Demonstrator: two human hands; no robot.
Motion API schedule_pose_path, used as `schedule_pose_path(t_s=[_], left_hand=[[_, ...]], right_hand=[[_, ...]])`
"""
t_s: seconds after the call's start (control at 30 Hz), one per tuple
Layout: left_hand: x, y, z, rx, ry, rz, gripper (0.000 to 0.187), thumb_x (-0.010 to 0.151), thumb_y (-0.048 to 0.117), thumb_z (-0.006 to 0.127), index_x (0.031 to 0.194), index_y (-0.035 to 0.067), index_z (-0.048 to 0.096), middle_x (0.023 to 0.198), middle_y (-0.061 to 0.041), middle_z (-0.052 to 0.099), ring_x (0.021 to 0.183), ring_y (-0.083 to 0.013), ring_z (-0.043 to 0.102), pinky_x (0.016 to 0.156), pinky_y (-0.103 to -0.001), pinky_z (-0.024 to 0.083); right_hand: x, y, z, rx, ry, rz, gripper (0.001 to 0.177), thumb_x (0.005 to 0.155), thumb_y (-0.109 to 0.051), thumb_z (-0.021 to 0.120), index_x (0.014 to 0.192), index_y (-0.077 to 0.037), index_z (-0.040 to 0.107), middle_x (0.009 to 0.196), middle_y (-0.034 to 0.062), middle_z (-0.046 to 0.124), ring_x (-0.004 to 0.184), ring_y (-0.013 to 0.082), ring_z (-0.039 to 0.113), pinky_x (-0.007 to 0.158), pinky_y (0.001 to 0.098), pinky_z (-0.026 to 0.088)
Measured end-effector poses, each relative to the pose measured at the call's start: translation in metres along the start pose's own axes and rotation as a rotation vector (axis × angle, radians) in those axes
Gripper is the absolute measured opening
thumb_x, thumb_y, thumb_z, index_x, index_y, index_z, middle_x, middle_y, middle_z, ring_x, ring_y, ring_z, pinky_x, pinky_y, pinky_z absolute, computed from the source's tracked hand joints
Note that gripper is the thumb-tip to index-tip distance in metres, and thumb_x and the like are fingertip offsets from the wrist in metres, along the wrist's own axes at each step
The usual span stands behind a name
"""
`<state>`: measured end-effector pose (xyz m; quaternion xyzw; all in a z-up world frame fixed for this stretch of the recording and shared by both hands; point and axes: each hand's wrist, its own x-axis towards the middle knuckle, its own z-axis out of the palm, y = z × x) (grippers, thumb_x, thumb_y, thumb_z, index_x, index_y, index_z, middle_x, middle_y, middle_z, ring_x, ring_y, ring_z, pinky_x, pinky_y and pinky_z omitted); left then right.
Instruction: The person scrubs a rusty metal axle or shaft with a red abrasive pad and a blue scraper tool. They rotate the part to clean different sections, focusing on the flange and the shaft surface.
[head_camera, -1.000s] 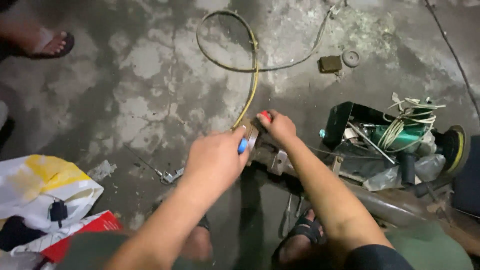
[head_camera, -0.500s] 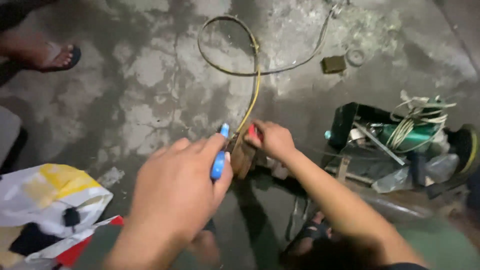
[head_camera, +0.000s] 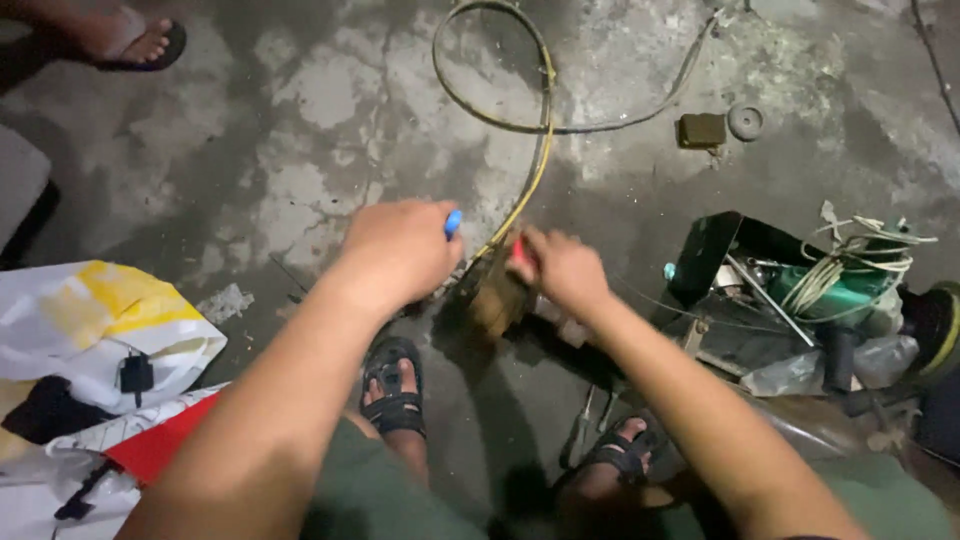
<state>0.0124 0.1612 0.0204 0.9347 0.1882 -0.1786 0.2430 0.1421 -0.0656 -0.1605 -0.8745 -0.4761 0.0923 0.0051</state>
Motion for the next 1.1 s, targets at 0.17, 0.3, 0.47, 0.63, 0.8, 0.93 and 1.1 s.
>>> schedule_pose_path(t_s=[0.17,0.3,0.47,0.63,0.8,0.93,1.1], left_hand=[[-0.002,0.000,0.006,-0.057,-0.036,0.008,0.046,0.098,0.032,0.050,0.133,0.008,0.069,0.102,-0.022,0.076,0.096,-0.0429,0.074,0.087,-0.059,0.056],[-0.008,-0.003,0.006,-0.062,-0.015,0.028,0.046,0.100,0.031,0.050,0.132,0.004,0.068,0.103,-0.023,0.075,0.099,-0.0423,0.074,0.090,-0.060,0.055],[-0.018,0.002,0.004,-0.097,-0.005,0.044,0.047,0.099,0.029,0.049,0.135,0.003,0.066,0.104,-0.023,0.075,0.096,-0.0416,0.073,0.086,-0.060,0.057],[-0.031,0.002,0.007,-0.139,0.035,0.037,0.047,0.100,0.032,0.050,0.134,0.004,0.067,0.108,-0.022,0.075,0.099,-0.0426,0.073,0.085,-0.060,0.057],[-0.038,-0.007,0.004,-0.134,0.086,0.042,0.042,0.098,0.030,0.049,0.120,0.004,0.073,0.092,-0.016,0.074,0.085,-0.0384,0.074,0.078,-0.059,0.058],[-0.026,-0.025,0.013,-0.150,0.101,0.027,0.038,0.098,0.031,0.049,0.113,0.005,0.073,0.088,-0.014,0.073,0.084,-0.0381,0.074,0.078,-0.059,0.057],[0.000,-0.037,0.035,-0.183,0.204,0.025,0.027,0.093,0.034,0.054,0.084,0.014,0.069,0.068,-0.005,0.064,0.067,-0.0290,0.069,0.068,-0.051,0.055]], right_hand=[[0.030,0.004,0.024,-0.042,-0.032,0.131,0.048,0.096,-0.062,0.052,0.123,-0.024,0.063,0.085,0.0089,0.066,0.079,0.0337,0.074,0.065,0.0466,0.058],[0.007,-0.016,0.011,-0.214,0.068,-0.187,0.056,0.091,-0.058,0.060,0.134,-0.021,0.059,0.095,0.0104,0.068,0.075,0.0306,0.074,0.059,0.0432,0.059],[0.036,0.005,0.031,-0.252,0.204,-0.109,0.044,0.090,-0.057,0.061,0.116,-0.021,0.061,0.079,0.0059,0.061,0.064,0.0297,0.070,0.052,0.0432,0.056],[0.006,-0.069,-0.030,-0.417,0.225,-0.380,0.031,0.092,-0.030,0.058,0.120,-0.019,0.065,0.083,0.0053,0.064,0.066,0.0240,0.072,0.048,0.0392,0.054],[0.048,-0.017,0.077,-0.498,0.289,-0.247,0.012,0.086,-0.026,0.056,0.095,-0.024,0.063,0.072,-0.0020,0.054,0.055,0.0192,0.060,0.039,0.0363,0.042],[-0.002,-0.072,0.101,-0.457,0.226,-0.460,0.023,0.083,-0.016,0.058,0.104,-0.010,0.066,0.077,0.0141,0.059,0.057,0.0316,0.063,0.037,0.0469,0.043],[0.016,-0.076,-0.021,-0.446,0.073,-0.244,0.019,0.090,-0.017,0.062,0.079,-0.019,0.077,0.066,0.0042,0.067,0.067,0.0239,0.069,0.048,0.0391,0.050]])
